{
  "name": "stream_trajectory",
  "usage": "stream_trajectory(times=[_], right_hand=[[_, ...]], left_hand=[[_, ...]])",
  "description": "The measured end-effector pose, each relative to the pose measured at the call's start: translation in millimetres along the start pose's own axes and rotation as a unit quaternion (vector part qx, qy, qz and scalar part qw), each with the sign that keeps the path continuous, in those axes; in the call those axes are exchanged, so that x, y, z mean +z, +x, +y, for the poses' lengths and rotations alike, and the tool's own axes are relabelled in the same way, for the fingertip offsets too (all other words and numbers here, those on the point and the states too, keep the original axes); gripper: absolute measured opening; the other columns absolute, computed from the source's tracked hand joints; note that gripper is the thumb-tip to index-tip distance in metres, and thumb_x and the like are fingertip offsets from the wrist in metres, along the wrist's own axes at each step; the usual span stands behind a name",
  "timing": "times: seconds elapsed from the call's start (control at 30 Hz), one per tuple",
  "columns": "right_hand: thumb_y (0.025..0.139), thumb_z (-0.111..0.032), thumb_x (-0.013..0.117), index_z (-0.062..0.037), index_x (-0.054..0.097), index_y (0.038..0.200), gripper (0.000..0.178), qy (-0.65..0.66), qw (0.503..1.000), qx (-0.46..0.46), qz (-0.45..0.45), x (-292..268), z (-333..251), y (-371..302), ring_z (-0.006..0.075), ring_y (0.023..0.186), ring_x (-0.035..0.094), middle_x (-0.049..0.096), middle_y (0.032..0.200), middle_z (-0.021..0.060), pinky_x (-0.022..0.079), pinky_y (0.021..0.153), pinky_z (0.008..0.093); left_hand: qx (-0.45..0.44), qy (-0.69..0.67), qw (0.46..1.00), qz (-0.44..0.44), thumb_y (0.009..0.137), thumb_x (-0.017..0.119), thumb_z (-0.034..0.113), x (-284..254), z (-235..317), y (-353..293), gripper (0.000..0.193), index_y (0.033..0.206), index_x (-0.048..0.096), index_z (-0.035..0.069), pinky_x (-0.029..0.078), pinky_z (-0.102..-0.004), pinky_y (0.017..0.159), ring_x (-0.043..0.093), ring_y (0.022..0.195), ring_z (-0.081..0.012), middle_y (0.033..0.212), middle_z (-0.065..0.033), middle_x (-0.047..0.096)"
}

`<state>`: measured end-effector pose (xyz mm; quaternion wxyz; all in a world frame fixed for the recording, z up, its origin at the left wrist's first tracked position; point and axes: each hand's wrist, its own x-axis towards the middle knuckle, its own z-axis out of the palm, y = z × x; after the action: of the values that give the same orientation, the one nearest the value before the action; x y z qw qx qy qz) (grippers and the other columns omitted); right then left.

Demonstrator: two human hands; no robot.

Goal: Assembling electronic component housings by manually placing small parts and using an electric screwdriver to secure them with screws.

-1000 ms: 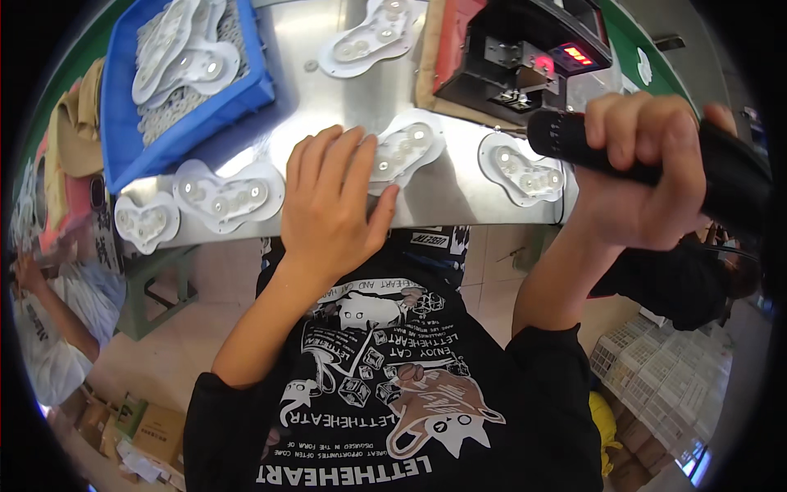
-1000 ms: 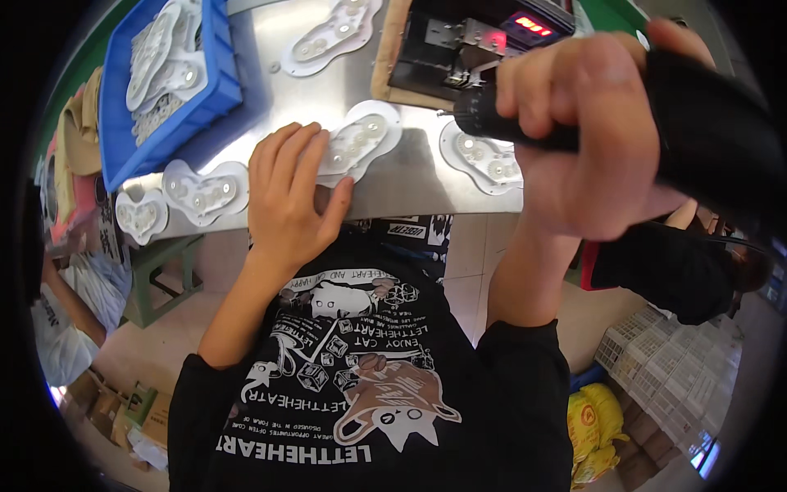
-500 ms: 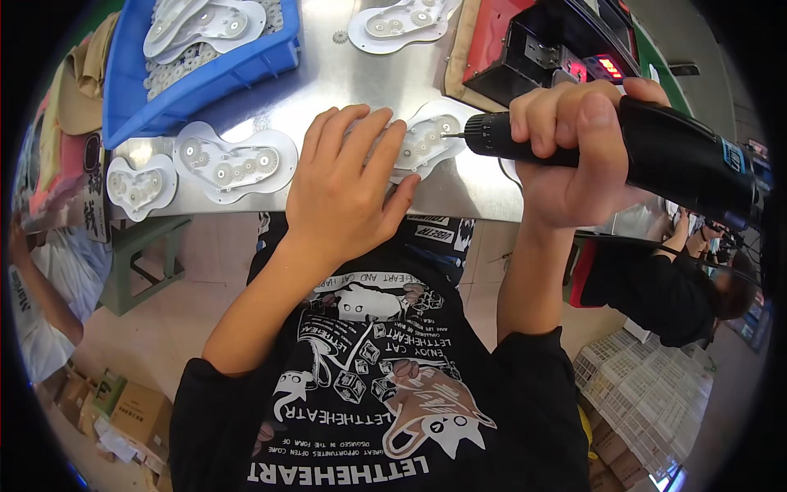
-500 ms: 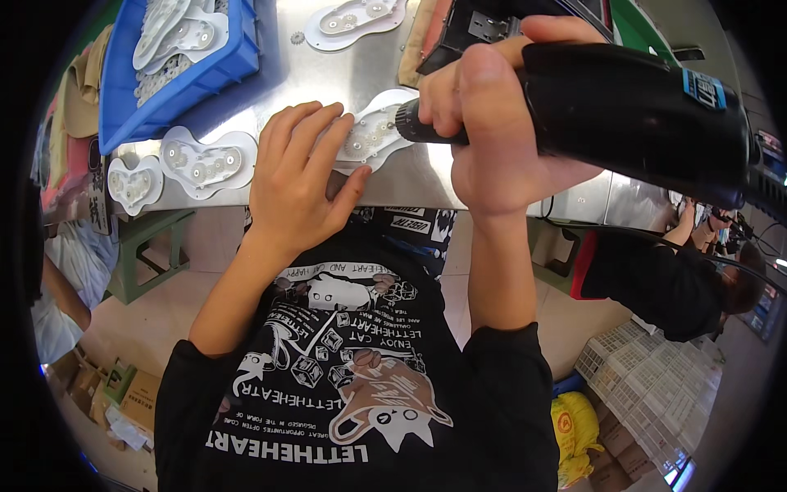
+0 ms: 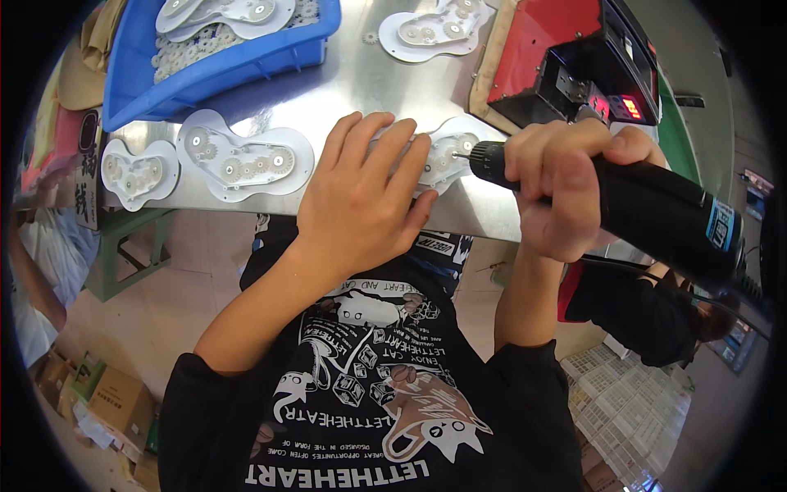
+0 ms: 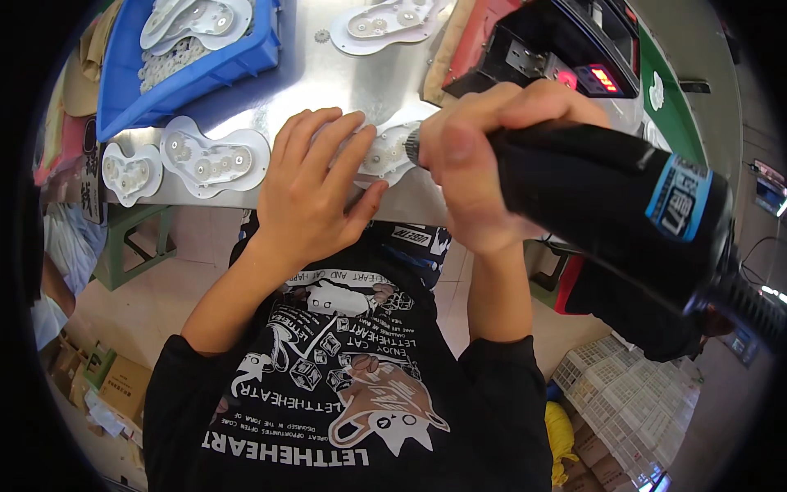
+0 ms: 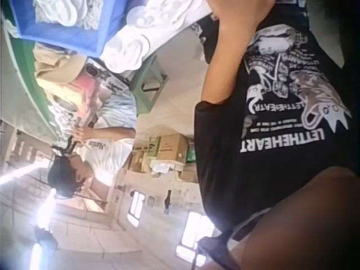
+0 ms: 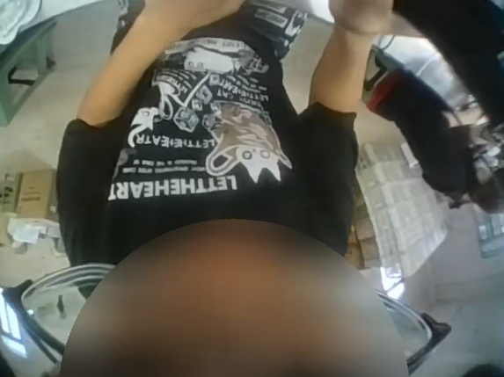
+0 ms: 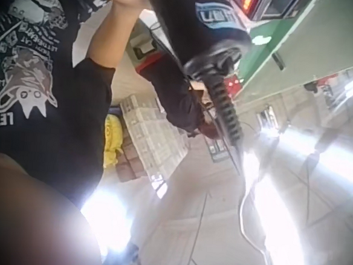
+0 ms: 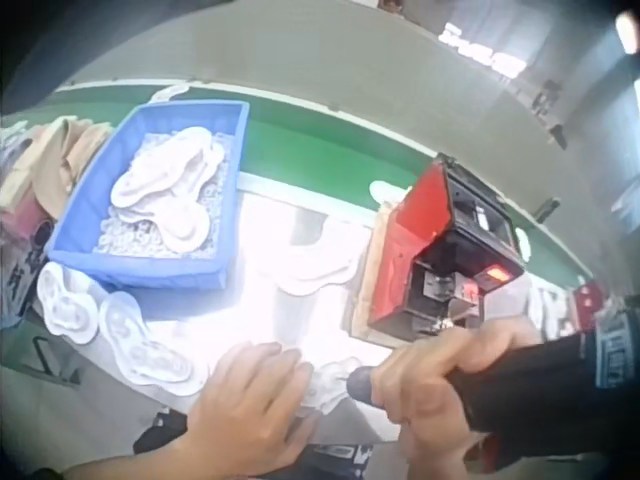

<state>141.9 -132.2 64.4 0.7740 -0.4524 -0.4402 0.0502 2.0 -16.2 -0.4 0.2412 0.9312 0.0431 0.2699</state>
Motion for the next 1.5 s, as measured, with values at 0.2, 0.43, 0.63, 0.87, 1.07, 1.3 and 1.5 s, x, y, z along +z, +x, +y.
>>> stream_trajectory(times=[0.2,0.43,0.63,0.87,1.07,1.3,1.5], right_hand=[[0.09,0.006,0.067,-0.0048,0.039,0.115,0.04,0.04,0.996,0.019,-0.079,-4.0,5.2,6.3,0.0158,0.061,0.059,0.061,0.078,0.0098,0.053,0.056,0.0308],[0.092,0.0,0.058,-0.0096,0.044,0.124,0.036,-0.109,0.985,0.068,-0.112,-14.8,-0.9,7.0,0.0143,0.051,0.046,0.05,0.072,0.0052,0.045,0.051,0.0353],[0.093,-0.002,0.057,-0.0077,0.043,0.129,0.039,0.022,0.999,-0.039,0.023,-38.2,-66.1,7.0,0.0165,0.051,0.046,0.047,0.069,0.005,0.047,0.053,0.0364],[0.094,0.003,0.057,-0.0041,0.043,0.13,0.039,-0.034,0.993,-0.084,0.071,-70.9,-82.2,14.3,0.016,0.05,0.047,0.05,0.069,0.0065,0.051,0.054,0.0385],[0.095,-0.004,0.051,-0.0117,0.049,0.134,0.04,-0.042,0.994,-0.071,0.066,-87.5,-69.0,50.9,0.0182,0.059,0.047,0.046,0.077,0.0061,0.046,0.061,0.0406],[0.093,-0.002,0.054,-0.0033,0.051,0.126,0.033,-0.142,0.989,-0.001,0.029,-64.8,-55.4,75.7,0.0157,0.057,0.047,0.047,0.075,0.0057,0.046,0.056,0.0368],[0.097,-0.004,0.048,-0.008,0.042,0.137,0.041,-0.01,0.998,0.047,-0.031,-33.4,-49.2,26.1,0.0138,0.054,0.045,0.045,0.072,0.0036,0.046,0.055,0.0353]], left_hand=[[-0.052,-0.009,0.998,0.029,0.072,0.081,0.025,-1.6,3.0,0.6,0.056,0.119,0.064,-0.001,0.045,-0.0509,0.098,0.052,0.116,-0.0371,0.124,-0.0154,0.056],[-0.061,0.015,0.998,0.001,0.072,0.082,0.025,-4.2,6.4,3.6,0.055,0.121,0.067,0.003,0.043,-0.049,0.099,0.053,0.114,-0.0373,0.126,-0.0138,0.059],[-0.025,0.027,0.999,0.002,0.074,0.081,0.025,-1.8,12.5,4.0,0.052,0.119,0.068,0.002,0.043,-0.0485,0.098,0.053,0.115,-0.0378,0.125,-0.014,0.059],[0.005,0.066,0.998,0.001,0.073,0.079,0.026,0.5,11.3,6.1,0.053,0.117,0.069,-0.001,0.044,-0.0499,0.094,0.054,0.111,-0.0375,0.122,-0.0153,0.06],[-0.002,0.043,0.999,0.002,0.072,0.081,0.025,2.1,9.1,4.3,0.055,0.118,0.067,-0.002,0.044,-0.0497,0.097,0.055,0.112,-0.0372,0.123,-0.015,0.061],[-0.056,-0.036,0.997,0.026,0.069,0.09,0.022,-1.8,3.5,3.9,0.063,0.121,0.065,-0.004,0.048,-0.0471,0.098,0.057,0.113,-0.0393,0.125,-0.0188,0.06],[-0.07,-0.07,0.995,0.034,0.065,0.094,0.018,-3.3,0.7,2.1,0.067,0.12,0.064,-0.005,0.051,-0.0454,0.094,0.059,0.112,-0.0384,0.124,-0.0201,0.059]])
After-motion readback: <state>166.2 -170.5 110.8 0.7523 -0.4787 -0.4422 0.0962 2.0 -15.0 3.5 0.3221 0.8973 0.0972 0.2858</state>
